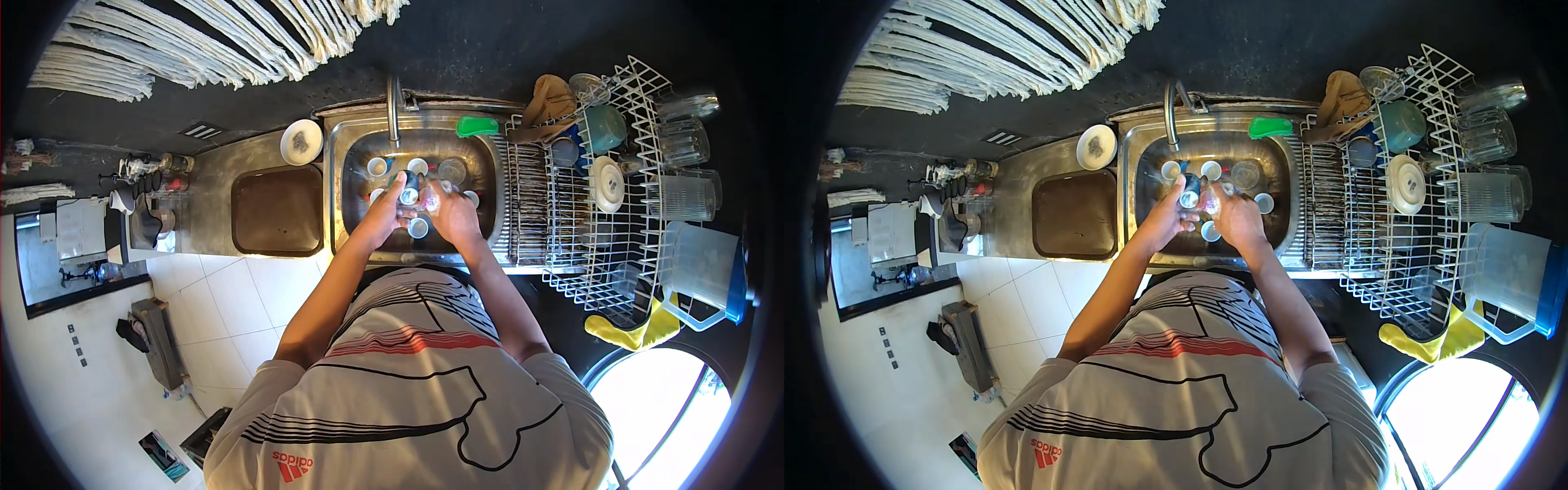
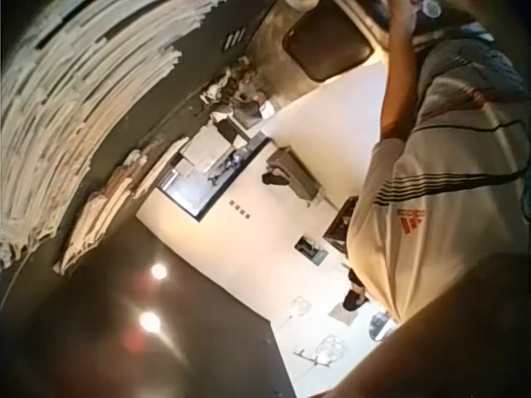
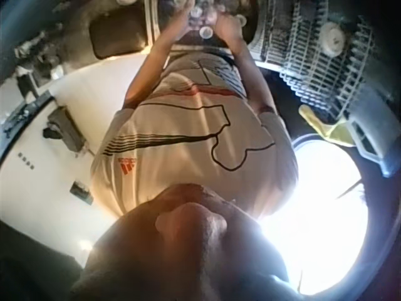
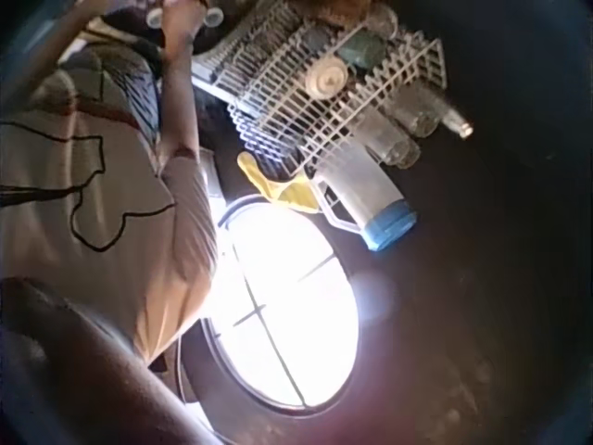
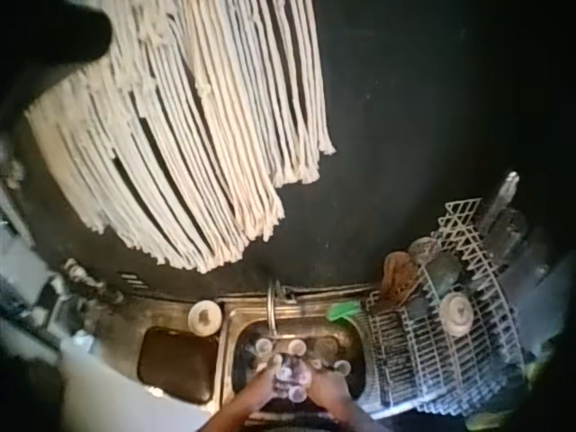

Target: Washing small cups in a sink using a sponge and soap.

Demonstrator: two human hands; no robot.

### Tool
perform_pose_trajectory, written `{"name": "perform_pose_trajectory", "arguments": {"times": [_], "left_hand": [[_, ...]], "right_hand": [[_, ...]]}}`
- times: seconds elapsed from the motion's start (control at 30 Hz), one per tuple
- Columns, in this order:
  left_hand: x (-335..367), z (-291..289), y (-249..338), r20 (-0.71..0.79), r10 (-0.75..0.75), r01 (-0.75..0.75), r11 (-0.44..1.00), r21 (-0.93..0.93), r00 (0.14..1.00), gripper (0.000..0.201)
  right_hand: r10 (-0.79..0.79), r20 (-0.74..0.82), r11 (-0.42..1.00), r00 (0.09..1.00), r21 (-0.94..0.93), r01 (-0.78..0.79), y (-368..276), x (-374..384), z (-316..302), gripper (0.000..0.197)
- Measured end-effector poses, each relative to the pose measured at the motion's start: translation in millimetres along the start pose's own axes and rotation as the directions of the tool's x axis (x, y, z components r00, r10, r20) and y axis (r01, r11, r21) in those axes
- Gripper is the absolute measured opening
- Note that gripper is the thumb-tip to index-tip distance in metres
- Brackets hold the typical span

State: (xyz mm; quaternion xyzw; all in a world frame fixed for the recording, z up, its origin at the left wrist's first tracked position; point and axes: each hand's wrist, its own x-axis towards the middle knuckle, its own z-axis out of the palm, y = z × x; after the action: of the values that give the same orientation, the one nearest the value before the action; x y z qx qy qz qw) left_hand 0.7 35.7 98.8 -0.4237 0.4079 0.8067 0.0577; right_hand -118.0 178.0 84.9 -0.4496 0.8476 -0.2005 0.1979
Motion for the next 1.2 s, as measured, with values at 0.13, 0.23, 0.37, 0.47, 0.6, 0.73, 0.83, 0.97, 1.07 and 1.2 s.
{"name": "perform_pose_trajectory", "arguments": {"times": [0.13,0.23,0.37,0.47,0.6,0.73,0.83,0.97,1.07,1.2], "left_hand": [[2,-4,-3,0.021,0.15,-0.143,0.972,-0.187,0.989,0.033],[-4,-8,-1,0.095,0.283,-0.258,0.942,-0.213,0.954,0.027],[-5,-14,-4,0.125,0.461,-0.456,0.888,-0.064,0.879,0.041],[-8,-14,-5,0.135,0.552,-0.561,0.827,0.037,0.823,0.044],[-3,-24,-9,0.185,0.576,-0.605,0.766,0.218,0.796,0.047],[-9,-35,-4,0.266,0.578,-0.634,0.669,0.388,0.772,0.054],[-16,-39,-1,0.286,0.604,-0.667,0.697,0.264,0.744,0.069],[-25,-34,6,0.265,0.635,-0.678,0.596,0.43,0.726,0.07],[-21,-40,1,0.277,0.654,-0.683,0.516,0.518,0.704,0.069],[-25,-34,0,0.221,0.63,-0.658,0.635,0.405,0.744,0.07]], "right_hand": [[-0.039,0.063,0.999,0.997,0.038,0.037,9,1,8,0.068],[-0.166,-0.192,0.73,0.967,0.636,0.251,12,3,15,0.063],[-0.104,0.28,-0.072,0.954,0.955,-0.288,8,7,8,0.051],[-0.125,0.23,-0.36,0.965,0.896,-0.26,0,10,9,0.047],[-0.047,0.233,-0.212,0.971,0.948,-0.238,1,1,18,0.046],[-0.237,0.136,-0.25,0.962,0.948,-0.196,-1,-5,1,0.039],[-0.328,0.133,-0.35,0.935,0.902,-0.251,-3,-3,-6,0.042],[-0.358,0.183,-0.21,0.915,0.94,-0.27,6,-2,0,0.043],[-0.212,0.172,0.079,0.962,0.984,-0.158,2,5,7,0.052],[-0.105,-0.022,0.629,0.994,0.773,0.083,-11,10,18,0.05]]}}
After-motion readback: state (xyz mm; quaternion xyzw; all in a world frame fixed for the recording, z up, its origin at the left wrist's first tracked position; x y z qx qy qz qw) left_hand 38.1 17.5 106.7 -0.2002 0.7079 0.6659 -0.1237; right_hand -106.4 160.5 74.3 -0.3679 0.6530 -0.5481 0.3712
